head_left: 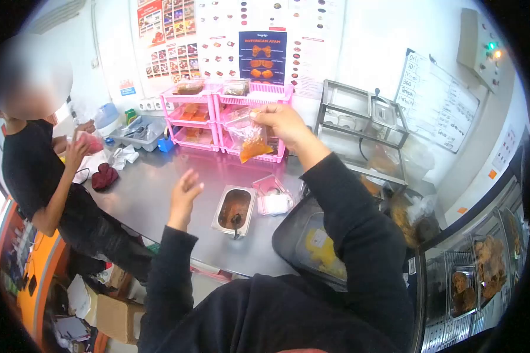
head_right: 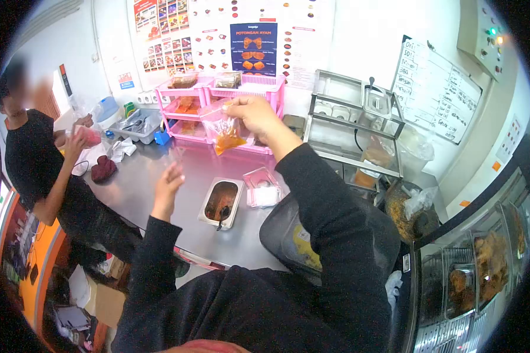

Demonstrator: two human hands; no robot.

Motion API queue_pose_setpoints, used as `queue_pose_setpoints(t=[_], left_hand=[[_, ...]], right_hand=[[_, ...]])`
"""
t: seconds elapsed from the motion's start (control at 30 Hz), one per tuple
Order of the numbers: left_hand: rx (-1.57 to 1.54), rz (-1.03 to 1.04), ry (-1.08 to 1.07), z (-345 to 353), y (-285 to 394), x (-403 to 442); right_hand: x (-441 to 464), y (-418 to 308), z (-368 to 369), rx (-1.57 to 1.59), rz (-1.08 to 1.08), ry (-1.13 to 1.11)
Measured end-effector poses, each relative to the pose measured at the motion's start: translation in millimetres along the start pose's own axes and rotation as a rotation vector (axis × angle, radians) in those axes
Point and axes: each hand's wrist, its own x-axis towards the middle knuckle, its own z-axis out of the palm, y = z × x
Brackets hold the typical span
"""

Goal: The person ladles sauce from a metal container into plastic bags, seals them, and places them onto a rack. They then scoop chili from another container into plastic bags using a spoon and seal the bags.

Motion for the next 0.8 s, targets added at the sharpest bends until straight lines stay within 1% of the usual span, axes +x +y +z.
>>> queue_pose_setpoints(t=[0.1, 0.13, 0.23, 0.27, 0.3, 0.4, 0.47, 0.57, 0.6, 0.63, 0.7, 0.73, 0.77, 0.8], left_hand=[[0.029, -0.363, 0.051, -23.9, -71.5, -18.1], [-0.061, -0.428, 0.033, -25.3, -92.6, -30.6], [-0.367, -0.623, -0.046, -5.3, -122.6, -66.3], [-0.488, -0.669, -0.044, 1.7, -130.2, -74.7], [-0.611, -0.719, -0.037, 7.3, -134.9, -78.5], [-0.885, -0.688, -0.075, 15.3, -133.8, -73.8], [-0.884, -0.656, -0.147, 21.2, -146.6, -62.8], [-0.821, -0.614, -0.236, 29.2, -150.5, -38.4], [-0.785, -0.601, -0.265, 28.5, -150.4, -30.9], [-0.746, -0.584, -0.295, 26.9, -154.4, -22.7], [-0.35, -0.646, -0.175, 12.6, -160.6, -9.3], [-0.158, -0.537, -0.113, -1.9, -190.0, -3.1], [-0.105, -0.445, -0.012, -19.0, -200.3, 0.7], [0.139, -0.124, 0.031, -32.1, -202.8, 4.9]], right_hand=[[12.4, -17.7, -12.0, -0.335, -0.134, 0.054], [29.6, -9.7, -28.1, -0.291, -0.077, -0.008], [53.5, -14.2, -49.0, -0.595, -0.1, 0.169], [70.8, -6.0, -64.8, -0.645, -0.107, 0.205], [80.1, -5.6, -72.1, -0.611, -0.069, 0.287], [105.5, 6.1, -88.4, -0.507, 0.044, 0.5], [135.5, 26.6, -107.2, -0.431, 0.083, 0.617], [201.8, 77.7, -153.4, -0.648, -0.153, 0.768], [218.0, 85.8, -157.8, -0.468, -0.083, 0.782], [228.1, 85.8, -158.3, -0.507, -0.089, 0.783], [248.0, 88.4, -157.5, -0.578, -0.105, 0.785], [263.6, 94.3, -162.4, -0.747, -0.137, 0.823], [274.7, 99.4, -167.1, -0.783, -0.111, 0.742], [283.8, 103.5, -171.6, -0.814, -0.087, 0.666]])
